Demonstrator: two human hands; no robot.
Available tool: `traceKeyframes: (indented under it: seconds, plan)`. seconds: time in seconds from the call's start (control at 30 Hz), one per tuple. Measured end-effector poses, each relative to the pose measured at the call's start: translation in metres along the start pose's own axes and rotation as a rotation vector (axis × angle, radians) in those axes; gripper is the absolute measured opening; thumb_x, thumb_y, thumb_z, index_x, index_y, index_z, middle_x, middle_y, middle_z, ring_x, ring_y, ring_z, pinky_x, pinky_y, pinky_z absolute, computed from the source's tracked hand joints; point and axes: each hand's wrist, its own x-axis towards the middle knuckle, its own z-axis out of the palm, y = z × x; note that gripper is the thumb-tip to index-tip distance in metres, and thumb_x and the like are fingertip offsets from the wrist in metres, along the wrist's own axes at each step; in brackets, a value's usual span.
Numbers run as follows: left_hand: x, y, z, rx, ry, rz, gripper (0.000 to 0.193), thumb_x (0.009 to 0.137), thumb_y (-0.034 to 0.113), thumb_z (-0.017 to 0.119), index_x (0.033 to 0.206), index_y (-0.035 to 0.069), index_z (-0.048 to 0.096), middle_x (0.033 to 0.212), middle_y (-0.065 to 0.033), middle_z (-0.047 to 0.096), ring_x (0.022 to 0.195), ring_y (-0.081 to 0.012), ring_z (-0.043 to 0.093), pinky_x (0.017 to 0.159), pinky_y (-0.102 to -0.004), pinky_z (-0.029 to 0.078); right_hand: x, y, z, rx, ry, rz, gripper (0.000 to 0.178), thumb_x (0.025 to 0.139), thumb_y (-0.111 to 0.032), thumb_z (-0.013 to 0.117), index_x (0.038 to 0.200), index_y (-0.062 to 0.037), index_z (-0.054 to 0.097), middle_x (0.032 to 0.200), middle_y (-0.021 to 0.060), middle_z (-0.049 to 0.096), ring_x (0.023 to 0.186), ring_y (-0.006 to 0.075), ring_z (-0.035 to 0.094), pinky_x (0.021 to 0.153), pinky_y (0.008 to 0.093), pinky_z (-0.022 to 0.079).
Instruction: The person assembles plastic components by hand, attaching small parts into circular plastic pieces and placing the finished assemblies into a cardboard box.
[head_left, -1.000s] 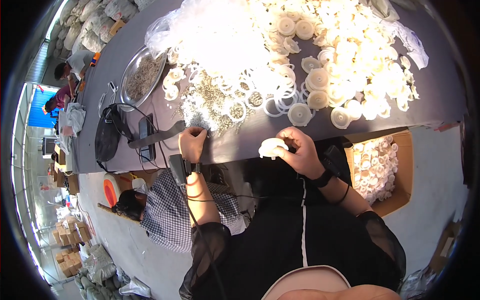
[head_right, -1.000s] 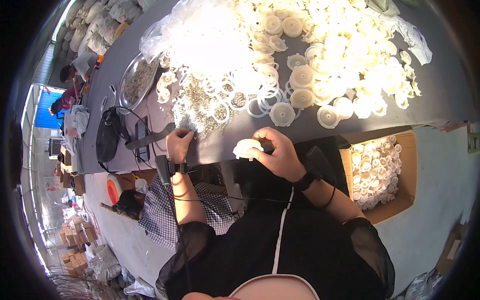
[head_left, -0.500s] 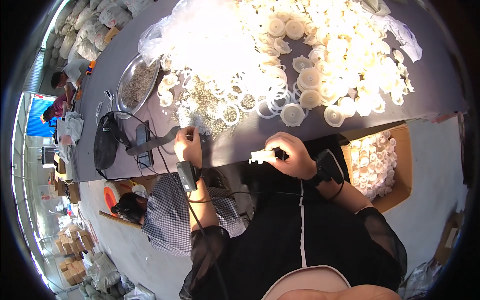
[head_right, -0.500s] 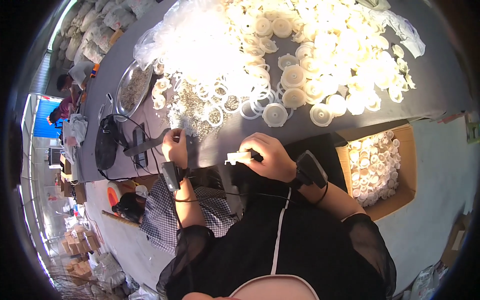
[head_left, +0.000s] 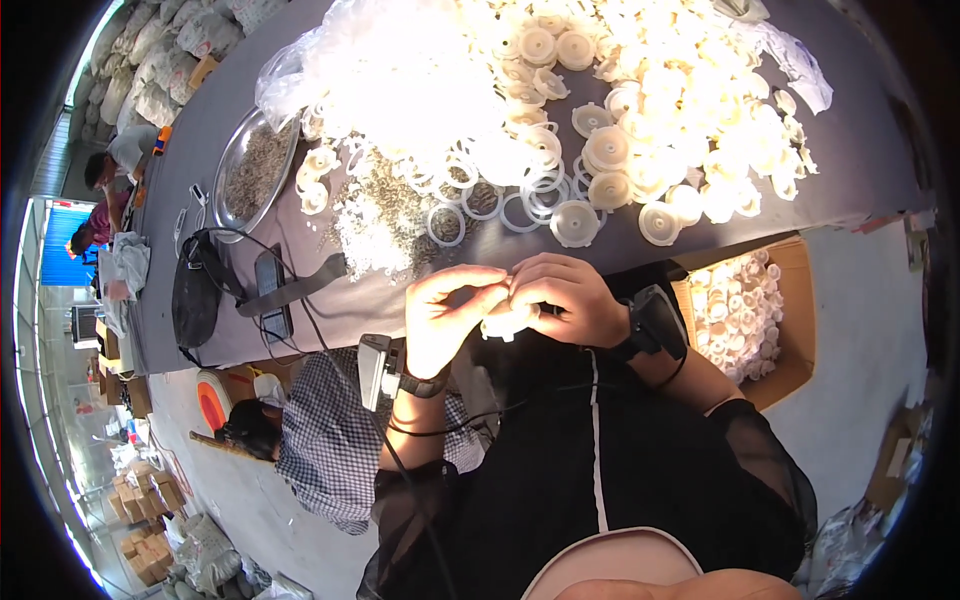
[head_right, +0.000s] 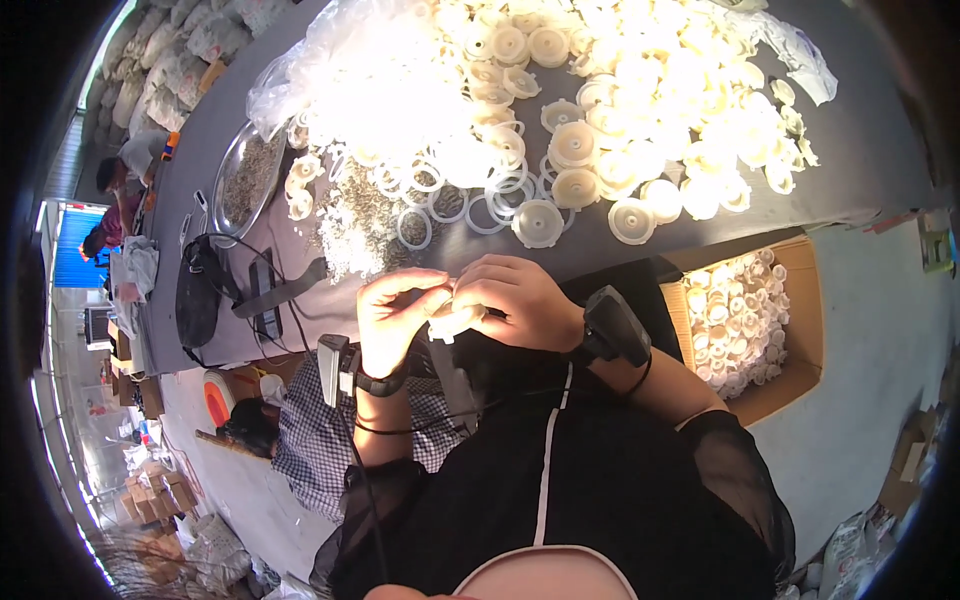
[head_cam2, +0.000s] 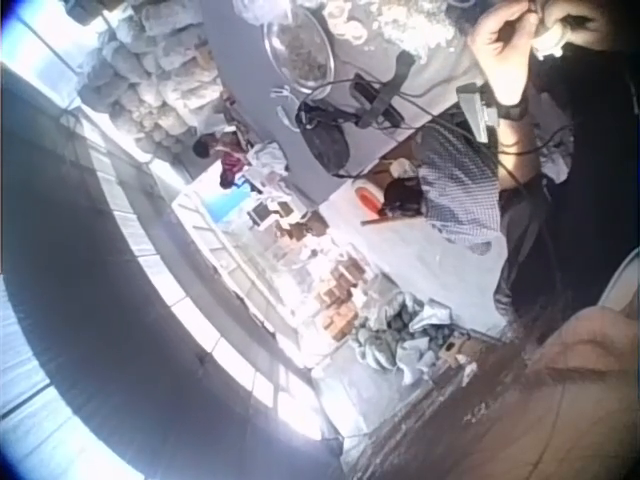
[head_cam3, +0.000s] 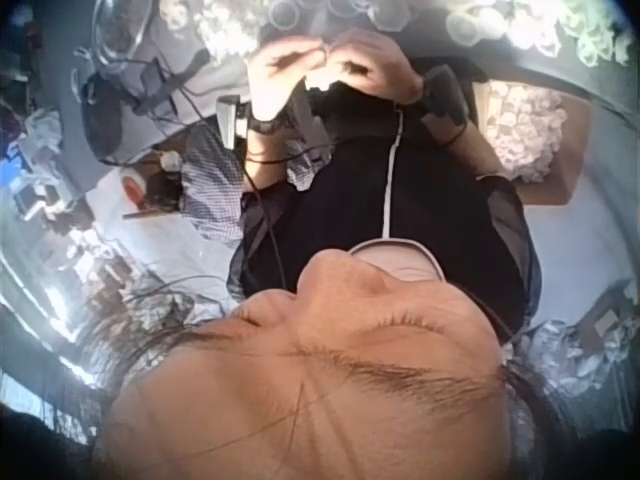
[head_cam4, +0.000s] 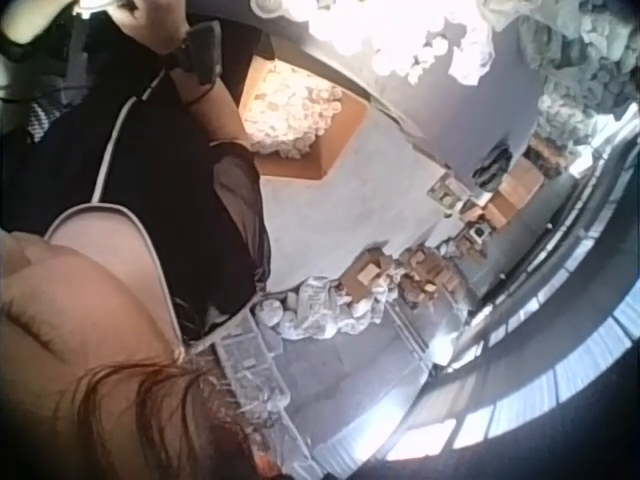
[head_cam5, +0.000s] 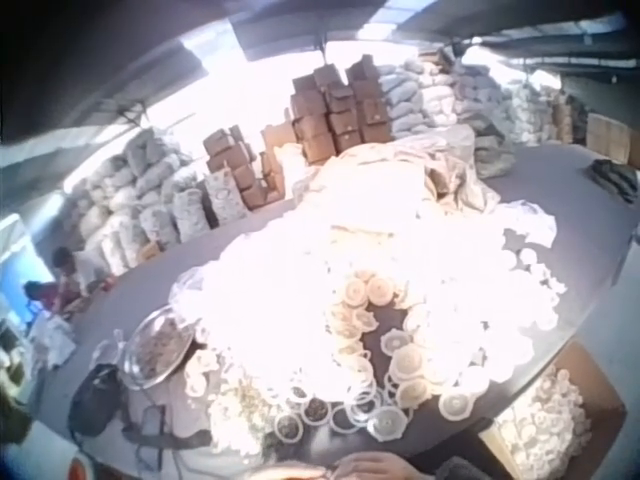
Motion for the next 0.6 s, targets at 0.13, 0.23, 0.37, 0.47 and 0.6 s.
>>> traceKeyframes:
  seconds: [0.13,0.23,0.37,0.47,0.6]
  plan:
    - [-0.004,-0.001,0.0,-0.147,-0.019,-0.117,0.024,0.075,-0.007,0.063,0.098,-0.002,0.063,0.091,-0.0107,0.066,0.082,-0.0146,0.062,0.075,-0.0253,0.049,-0.003,-0.001,-0.002,-0.019,-0.002,-0.003,0.02,0.064,0.0,0.066,0.08,-0.0057,0.055,0.081,0.0048,0.059,0.078,0.0225,0.059,0.073,0.0337,0.048]
    - [-0.004,-0.005,0.002,-0.116,-0.032,-0.051,0.032,0.075,-0.008,0.062,0.107,-0.002,0.06,0.088,-0.0102,0.066,0.081,-0.014,0.062,0.075,-0.0247,0.049,-0.005,-0.001,-0.003,-0.038,0.006,-0.006,0.02,0.064,0.0,0.066,0.08,-0.0056,0.055,0.081,0.0044,0.059,0.078,0.0224,0.059,0.074,0.0341,0.048]
    - [-0.001,0.002,0.008,-0.167,-0.035,-0.039,0.039,0.075,-0.008,0.062,0.112,-0.001,0.056,0.086,-0.0093,0.066,0.079,-0.0131,0.061,0.073,-0.0245,0.049,-0.007,-0.002,-0.004,-0.037,0.0,-0.012,0.02,0.064,0.0,0.066,0.08,-0.0052,0.056,0.081,0.0043,0.059,0.078,0.023,0.058,0.074,0.0342,0.048]
    - [0.0,0.002,0.01,-0.158,-0.017,-0.049,0.04,0.075,-0.008,0.062,0.114,-0.001,0.055,0.084,-0.0092,0.065,0.077,-0.0125,0.061,0.072,-0.0241,0.049,-0.008,-0.002,-0.005,-0.051,0.002,-0.006,0.02,0.064,0.0,0.066,0.081,-0.0051,0.056,0.081,0.0044,0.059,0.078,0.0236,0.058,0.074,0.0337,0.048]
    - [-0.002,0.001,0.004,-0.067,-0.071,-0.058,0.034,0.076,-0.008,0.062,0.109,-0.002,0.058,0.084,-0.0097,0.066,0.078,-0.0139,0.062,0.072,-0.024,0.049,-0.01,-0.004,-0.004,-0.041,0.021,0.007,0.02,0.064,0.0,0.066,0.081,-0.0054,0.056,0.081,0.0045,0.058,0.077,0.0236,0.058,0.071,0.0328,0.048]
